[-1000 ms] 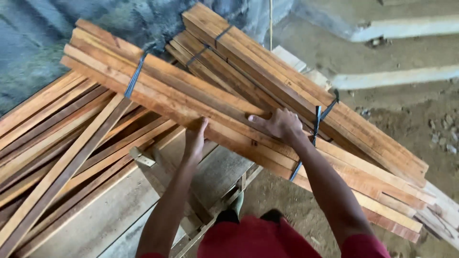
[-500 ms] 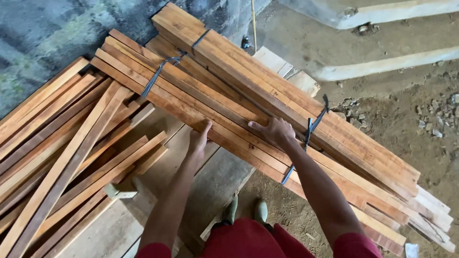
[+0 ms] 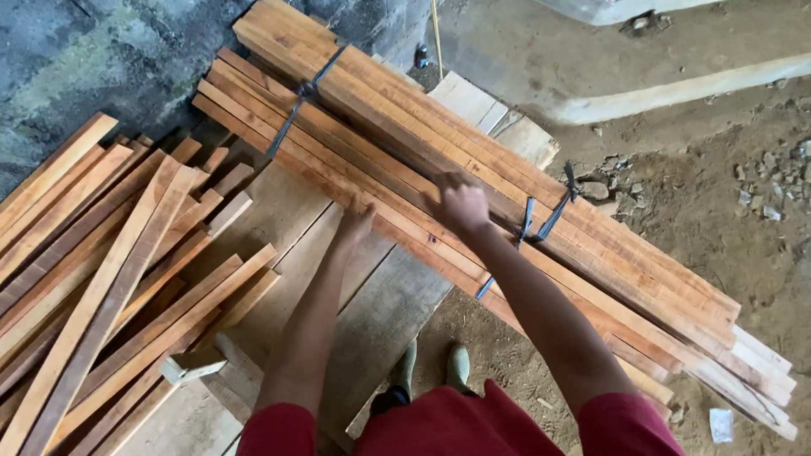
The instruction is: Bundling thin wood strips using straps and organizing them on a workbench.
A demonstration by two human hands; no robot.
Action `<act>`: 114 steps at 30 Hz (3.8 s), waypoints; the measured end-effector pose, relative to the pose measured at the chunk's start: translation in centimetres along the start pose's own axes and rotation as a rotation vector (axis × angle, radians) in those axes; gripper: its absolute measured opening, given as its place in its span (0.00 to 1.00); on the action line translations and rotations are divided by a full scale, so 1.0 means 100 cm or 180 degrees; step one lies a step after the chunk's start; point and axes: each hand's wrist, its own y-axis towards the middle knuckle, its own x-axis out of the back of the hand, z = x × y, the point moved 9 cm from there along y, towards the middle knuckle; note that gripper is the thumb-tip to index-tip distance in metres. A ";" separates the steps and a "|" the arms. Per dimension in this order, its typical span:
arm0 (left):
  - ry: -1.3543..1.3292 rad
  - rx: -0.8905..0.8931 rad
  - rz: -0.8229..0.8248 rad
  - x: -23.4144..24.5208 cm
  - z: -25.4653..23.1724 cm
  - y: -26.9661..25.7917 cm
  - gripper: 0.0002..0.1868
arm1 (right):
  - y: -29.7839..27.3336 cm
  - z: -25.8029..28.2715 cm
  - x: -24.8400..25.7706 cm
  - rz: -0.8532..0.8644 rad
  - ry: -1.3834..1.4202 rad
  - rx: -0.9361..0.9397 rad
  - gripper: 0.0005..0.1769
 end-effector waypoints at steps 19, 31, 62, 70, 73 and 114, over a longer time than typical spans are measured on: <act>-0.2955 -0.0028 -0.0079 -0.056 0.033 -0.053 0.43 | -0.060 -0.011 -0.015 0.0290 0.0101 0.0105 0.53; -0.2925 0.0082 -0.0238 -0.039 0.017 -0.080 0.41 | -0.055 -0.021 0.006 0.2186 0.0076 -0.0604 0.54; -0.0284 -0.0288 -0.0643 -0.037 0.059 -0.039 0.39 | -0.132 0.047 -0.042 0.1063 -0.0277 0.0302 0.75; -0.0507 -0.0366 -0.1175 -0.014 -0.030 -0.105 0.25 | -0.139 0.032 -0.087 0.0664 -0.0067 0.0452 0.60; -0.0573 -0.0241 -0.1196 -0.037 -0.007 -0.065 0.29 | -0.129 0.027 -0.061 -0.0026 0.0159 0.0607 0.61; -0.2610 -0.0284 -0.0749 0.016 0.014 -0.031 0.52 | -0.147 0.033 -0.072 0.0577 -0.0090 0.0488 0.65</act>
